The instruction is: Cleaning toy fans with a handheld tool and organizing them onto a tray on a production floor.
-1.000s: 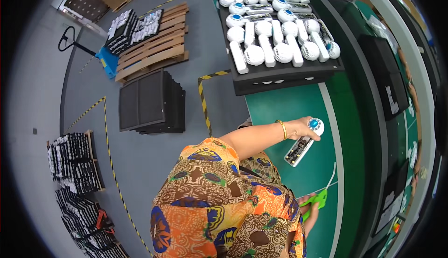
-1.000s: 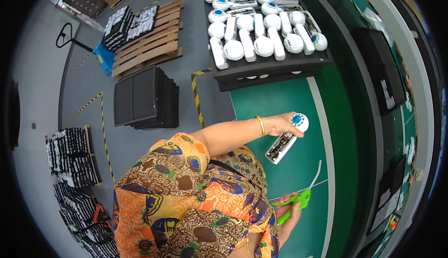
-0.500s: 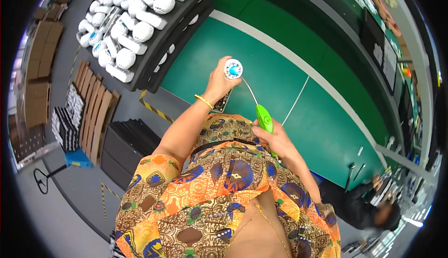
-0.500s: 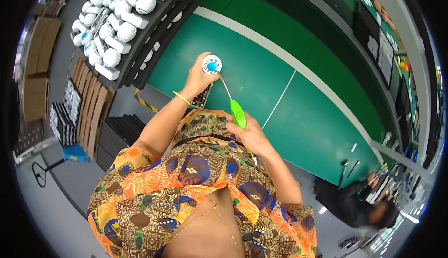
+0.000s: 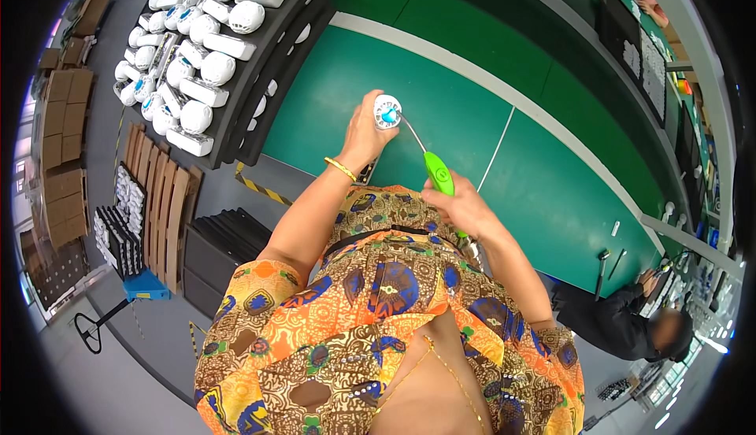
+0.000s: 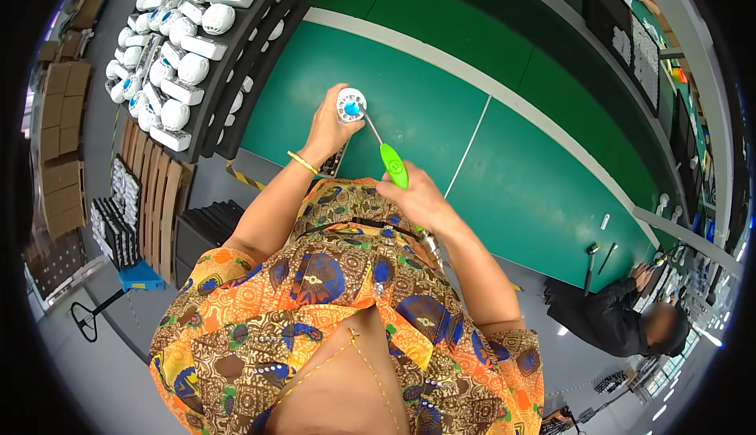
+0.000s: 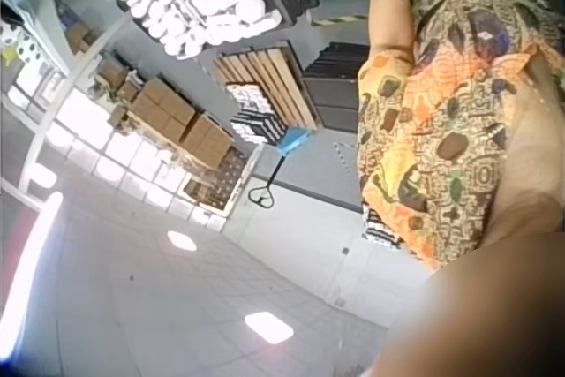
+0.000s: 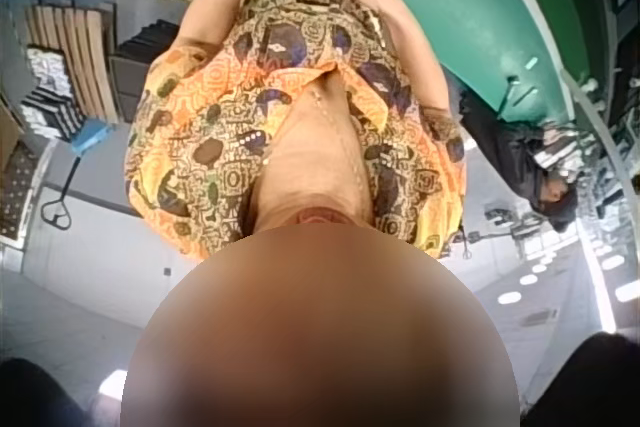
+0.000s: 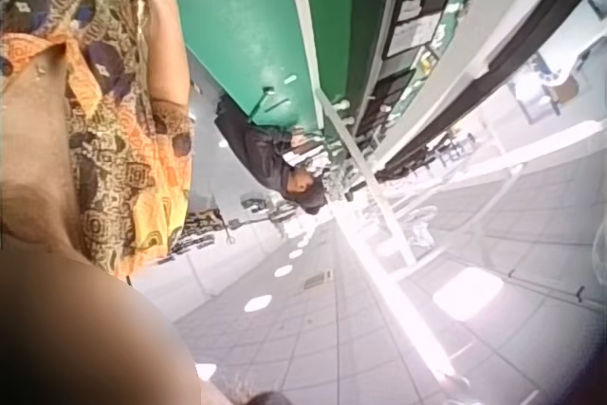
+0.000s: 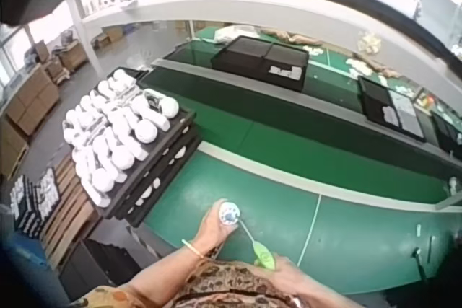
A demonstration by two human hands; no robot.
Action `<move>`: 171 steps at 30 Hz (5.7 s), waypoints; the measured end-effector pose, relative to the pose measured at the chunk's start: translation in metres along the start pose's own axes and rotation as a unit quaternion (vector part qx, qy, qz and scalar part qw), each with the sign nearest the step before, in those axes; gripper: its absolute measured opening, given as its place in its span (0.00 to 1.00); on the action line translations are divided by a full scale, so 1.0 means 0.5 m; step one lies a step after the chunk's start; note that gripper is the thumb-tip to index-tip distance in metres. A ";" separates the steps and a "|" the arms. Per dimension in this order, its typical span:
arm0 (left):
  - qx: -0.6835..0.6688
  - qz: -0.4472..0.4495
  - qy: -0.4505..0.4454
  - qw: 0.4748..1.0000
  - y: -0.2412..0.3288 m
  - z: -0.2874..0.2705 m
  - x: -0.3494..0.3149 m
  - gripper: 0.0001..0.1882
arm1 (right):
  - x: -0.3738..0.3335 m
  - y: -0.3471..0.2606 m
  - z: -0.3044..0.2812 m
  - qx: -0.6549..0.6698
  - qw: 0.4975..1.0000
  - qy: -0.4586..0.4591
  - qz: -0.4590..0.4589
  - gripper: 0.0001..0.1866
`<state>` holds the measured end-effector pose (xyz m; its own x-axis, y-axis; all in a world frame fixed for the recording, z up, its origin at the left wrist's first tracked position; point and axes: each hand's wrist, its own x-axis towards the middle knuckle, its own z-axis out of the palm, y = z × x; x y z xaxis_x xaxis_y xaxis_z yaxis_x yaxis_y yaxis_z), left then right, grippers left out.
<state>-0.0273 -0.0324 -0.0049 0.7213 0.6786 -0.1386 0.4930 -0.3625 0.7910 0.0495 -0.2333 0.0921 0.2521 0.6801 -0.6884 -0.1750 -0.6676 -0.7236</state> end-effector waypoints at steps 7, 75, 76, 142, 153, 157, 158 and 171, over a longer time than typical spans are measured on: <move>0.030 0.024 -0.007 0.999 -0.002 0.005 0.004 0.39 | -0.005 -0.009 -0.004 0.020 1.000 -0.007 -0.002 0.12; 0.097 -0.184 0.479 0.853 -0.344 -0.591 -0.089 0.35 | -0.038 0.123 0.058 0.109 0.993 -0.042 -0.018 0.16; 0.065 -0.174 0.479 0.858 -0.354 -0.611 -0.086 0.36 | -0.032 0.117 0.060 0.114 0.993 -0.035 -0.023 0.16; -0.308 -0.102 -0.244 0.914 -0.026 -0.070 0.077 0.20 | 0.006 -0.026 0.009 -0.126 0.988 -0.084 -0.036 0.19; -0.341 -0.126 -0.258 0.895 0.029 -0.004 0.240 0.15 | 0.067 -0.004 -0.067 0.068 0.996 -0.058 0.007 0.13; -0.279 -0.052 -0.230 0.931 0.064 0.081 0.362 0.19 | 0.057 0.040 -0.055 0.275 0.959 -0.014 0.063 0.13; -0.245 -0.017 -0.203 0.948 0.081 0.097 0.403 0.22 | 0.052 0.038 -0.049 0.264 0.963 -0.015 0.057 0.13; -0.017 0.291 0.229 0.929 0.133 -0.136 0.219 0.18 | -0.011 0.187 0.031 0.215 0.975 0.031 -0.037 0.23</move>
<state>0.0513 0.0612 0.0729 0.5743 0.5774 0.5804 0.0628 -0.7379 0.6720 0.0171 -0.2950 0.0276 0.3342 0.6929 -0.6389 -0.5345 -0.4190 -0.7340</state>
